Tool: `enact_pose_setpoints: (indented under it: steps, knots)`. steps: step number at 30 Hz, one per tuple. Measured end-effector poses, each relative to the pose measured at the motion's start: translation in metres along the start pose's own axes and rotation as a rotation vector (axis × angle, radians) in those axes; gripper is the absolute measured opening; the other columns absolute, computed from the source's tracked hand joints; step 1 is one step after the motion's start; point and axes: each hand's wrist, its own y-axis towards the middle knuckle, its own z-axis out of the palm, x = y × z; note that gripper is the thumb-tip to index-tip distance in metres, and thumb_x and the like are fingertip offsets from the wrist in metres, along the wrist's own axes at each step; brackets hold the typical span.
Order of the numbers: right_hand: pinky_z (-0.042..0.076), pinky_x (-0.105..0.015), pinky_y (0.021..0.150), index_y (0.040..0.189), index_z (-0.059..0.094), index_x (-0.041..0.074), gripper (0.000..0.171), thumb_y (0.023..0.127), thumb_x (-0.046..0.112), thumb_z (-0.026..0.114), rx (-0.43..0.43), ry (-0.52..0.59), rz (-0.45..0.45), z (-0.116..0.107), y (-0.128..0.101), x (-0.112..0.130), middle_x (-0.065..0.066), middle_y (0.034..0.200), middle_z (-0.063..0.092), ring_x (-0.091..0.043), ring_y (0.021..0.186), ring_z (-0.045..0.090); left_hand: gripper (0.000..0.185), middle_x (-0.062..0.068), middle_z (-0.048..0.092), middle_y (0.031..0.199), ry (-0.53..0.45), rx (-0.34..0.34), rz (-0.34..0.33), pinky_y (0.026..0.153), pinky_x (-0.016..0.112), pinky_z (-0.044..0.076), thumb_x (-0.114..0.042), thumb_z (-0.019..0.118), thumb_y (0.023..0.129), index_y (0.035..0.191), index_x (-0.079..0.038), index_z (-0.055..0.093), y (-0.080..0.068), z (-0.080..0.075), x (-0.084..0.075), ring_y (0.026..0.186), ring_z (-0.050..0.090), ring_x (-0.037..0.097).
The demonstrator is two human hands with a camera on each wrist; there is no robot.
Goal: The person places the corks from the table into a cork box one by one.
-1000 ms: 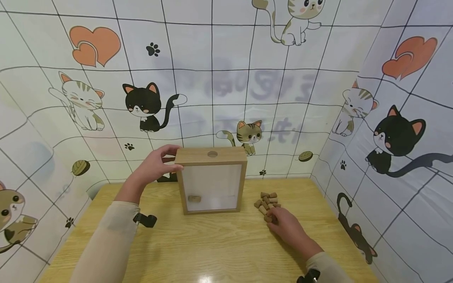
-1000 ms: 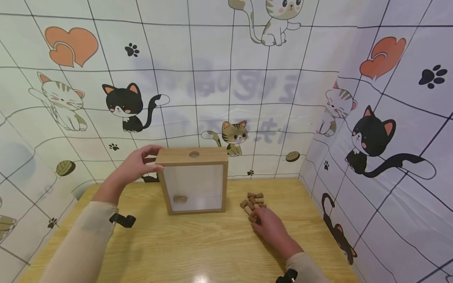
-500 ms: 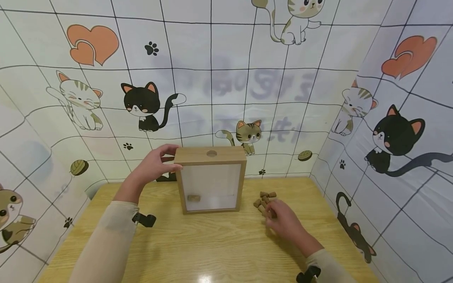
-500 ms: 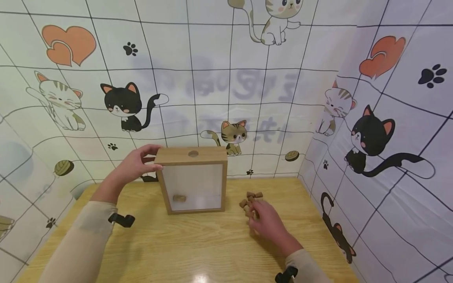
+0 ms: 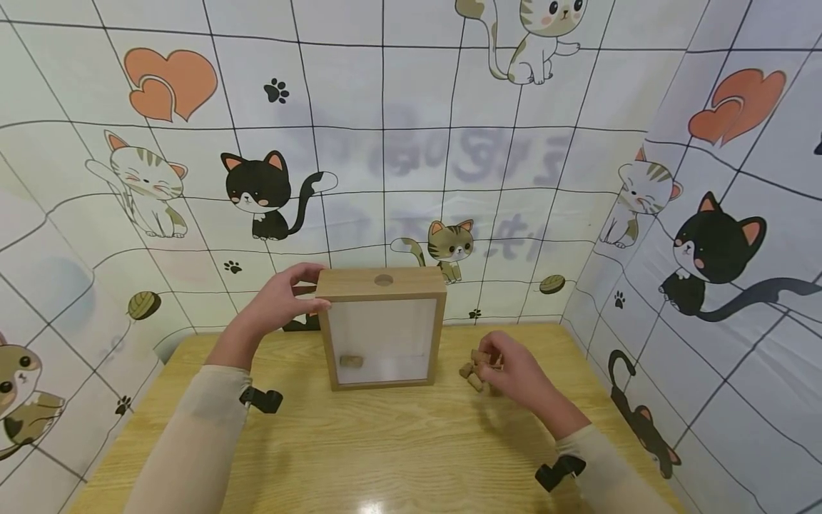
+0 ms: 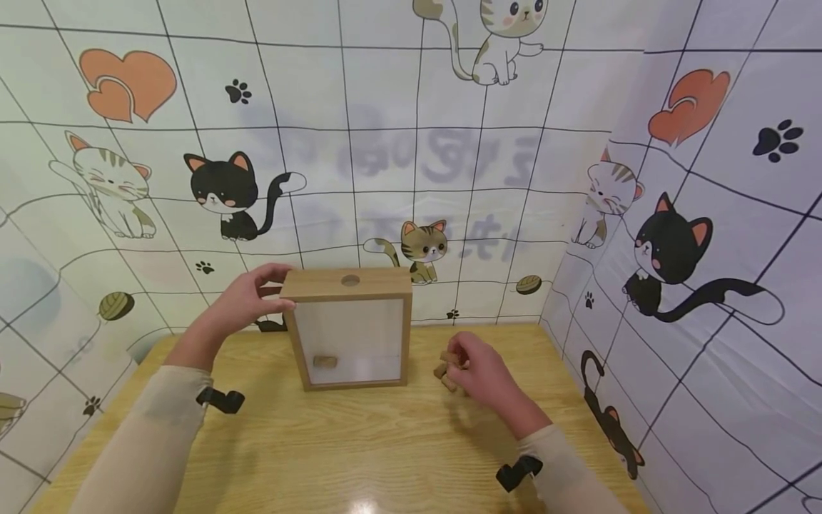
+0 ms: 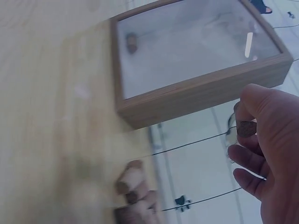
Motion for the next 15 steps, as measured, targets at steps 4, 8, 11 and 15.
enact_pose_setpoints:
  steps: [4, 8, 11, 15]
  knots:
    - [0.048, -0.032, 0.067, 0.102, 0.057, 0.022, 0.027, 0.087, 0.004, 0.070, -0.017, 0.004, -0.034, -0.012, 0.016, 0.006, 0.009, 0.094, 0.055, -0.013, 0.080, 0.054, 0.083, 0.008, 0.051, 0.139, 0.004, -0.006, 0.000, 0.091, 0.042, 0.058, -0.042, 0.087, 0.080, 0.148, -0.020, 0.046, -0.001, 0.000, 0.001, 0.131, 0.053, 0.034]
    - [0.046, -0.030, 0.067, 0.104, 0.059, 0.021, 0.026, 0.088, 0.003, 0.069, -0.054, 0.018, -0.090, -0.025, 0.031, 0.014, 0.008, 0.093, 0.054, -0.014, 0.079, 0.053, 0.083, 0.008, 0.052, 0.138, 0.002, -0.011, -0.004, 0.090, 0.041, 0.058, -0.042, 0.087, 0.080, 0.148, -0.019, 0.046, -0.001, -0.001, 0.002, 0.130, 0.053, 0.034]
    - [0.045, -0.031, 0.065, 0.106, 0.061, 0.019, 0.026, 0.088, 0.001, 0.070, -0.088, 0.039, -0.135, -0.035, 0.042, 0.021, 0.006, 0.091, 0.054, -0.014, 0.077, 0.051, 0.083, 0.008, 0.052, 0.138, -0.004, -0.007, -0.002, 0.089, 0.041, 0.058, -0.042, 0.087, 0.079, 0.148, -0.019, 0.046, 0.000, -0.001, 0.002, 0.130, 0.053, 0.034]
    - [0.046, -0.031, 0.063, 0.107, 0.063, 0.017, 0.025, 0.090, 0.001, 0.072, -0.114, 0.085, -0.154, -0.044, 0.055, 0.031, 0.004, 0.086, 0.053, -0.015, 0.073, 0.050, 0.084, 0.008, 0.052, 0.138, -0.014, 0.001, 0.005, 0.088, 0.040, 0.059, -0.042, 0.087, 0.080, 0.148, -0.019, 0.045, 0.000, 0.000, 0.002, 0.130, 0.053, 0.033]
